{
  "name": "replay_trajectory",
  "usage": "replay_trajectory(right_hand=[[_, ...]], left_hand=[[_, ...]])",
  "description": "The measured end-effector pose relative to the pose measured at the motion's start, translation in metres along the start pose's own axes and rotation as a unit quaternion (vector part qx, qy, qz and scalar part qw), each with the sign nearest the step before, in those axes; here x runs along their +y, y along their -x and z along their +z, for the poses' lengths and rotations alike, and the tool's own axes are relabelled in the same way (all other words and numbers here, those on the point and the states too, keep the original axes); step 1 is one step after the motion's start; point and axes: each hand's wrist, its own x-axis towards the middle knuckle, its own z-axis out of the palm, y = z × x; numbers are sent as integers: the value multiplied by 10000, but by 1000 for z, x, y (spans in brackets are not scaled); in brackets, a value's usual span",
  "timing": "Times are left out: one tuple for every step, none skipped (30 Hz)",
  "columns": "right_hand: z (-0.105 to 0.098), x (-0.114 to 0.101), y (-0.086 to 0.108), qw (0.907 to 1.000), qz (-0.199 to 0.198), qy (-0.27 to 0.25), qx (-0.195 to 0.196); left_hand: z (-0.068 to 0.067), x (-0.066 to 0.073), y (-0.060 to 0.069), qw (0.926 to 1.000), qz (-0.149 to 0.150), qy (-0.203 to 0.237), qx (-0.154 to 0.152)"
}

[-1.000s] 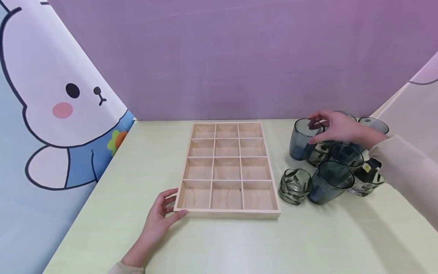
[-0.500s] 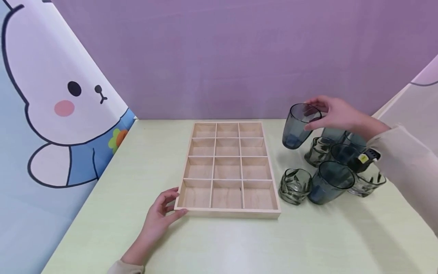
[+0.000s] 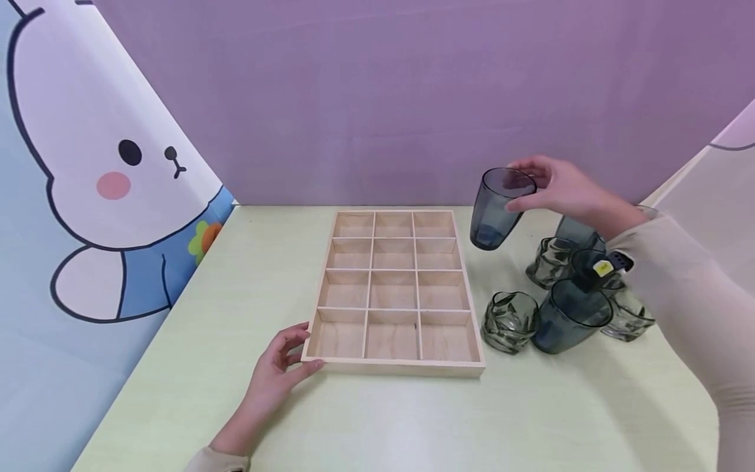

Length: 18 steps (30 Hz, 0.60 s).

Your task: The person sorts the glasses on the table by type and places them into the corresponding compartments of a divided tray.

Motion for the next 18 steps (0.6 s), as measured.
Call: replay_trajectory(right_hand=[[2, -1, -1, 10000, -25, -78, 38], [3, -3, -1, 9998, -52, -161, 76], [5, -5, -1, 9996, -82, -239, 118], [7, -7, -2, 9992, -129, -335, 147], [9, -8, -2, 9988, -169, -421, 171], [11, -10, -3, 9983, -202, -504, 192], [13, -12, -4, 9979, -213, -572, 209], [15, -14, -5, 9976, -223, -627, 214], [17, -16, -6, 9972, -241, -675, 220], [19, -18, -7, 9967, -253, -739, 226], [21, -20, -9, 9962, -260, -800, 234], [23, -22, -10, 9957, -257, -859, 232], [25, -24, -12, 9952, -256, -913, 243], [27, -25, -14, 9944, -282, -990, 231], [29, -28, -15, 9937, -294, -1052, 236], [31, -30, -17, 9929, -305, -1123, 243], [33, -32, -19, 9921, -313, -1191, 247], [36, -35, -21, 9914, -319, -1246, 247]], left_hand=[[0, 0, 0, 10000, 4, 3, -8], [0, 0, 0, 10000, 9, 5, -12], [0, 0, -1, 10000, 22, 9, -21], [0, 0, -1, 10000, 37, 3, -25], [0, 0, -1, 10000, 52, -6, -34], [0, 0, -2, 10000, 63, -18, -41], [0, 0, -2, 10000, 62, -24, -49], [0, -1, -3, 10000, 51, -32, -52], [0, -1, -3, 10000, 39, -52, -52], [0, -2, -3, 10000, 28, -68, -54], [-1, -2, -4, 10000, 8, -71, -61], [-1, -2, -4, 10000, -15, -73, -66], [-1, -3, -4, 9999, -35, -73, -77], [-1, -3, -5, 9999, -42, -83, -86], [-1, -4, -5, 9999, -38, -100, -95], [-1, -4, -5, 9999, -43, -90, -98], [-1, -4, -5, 9999, -36, -87, -100], [-1, -4, -5, 9999, -22, -91, -103]])
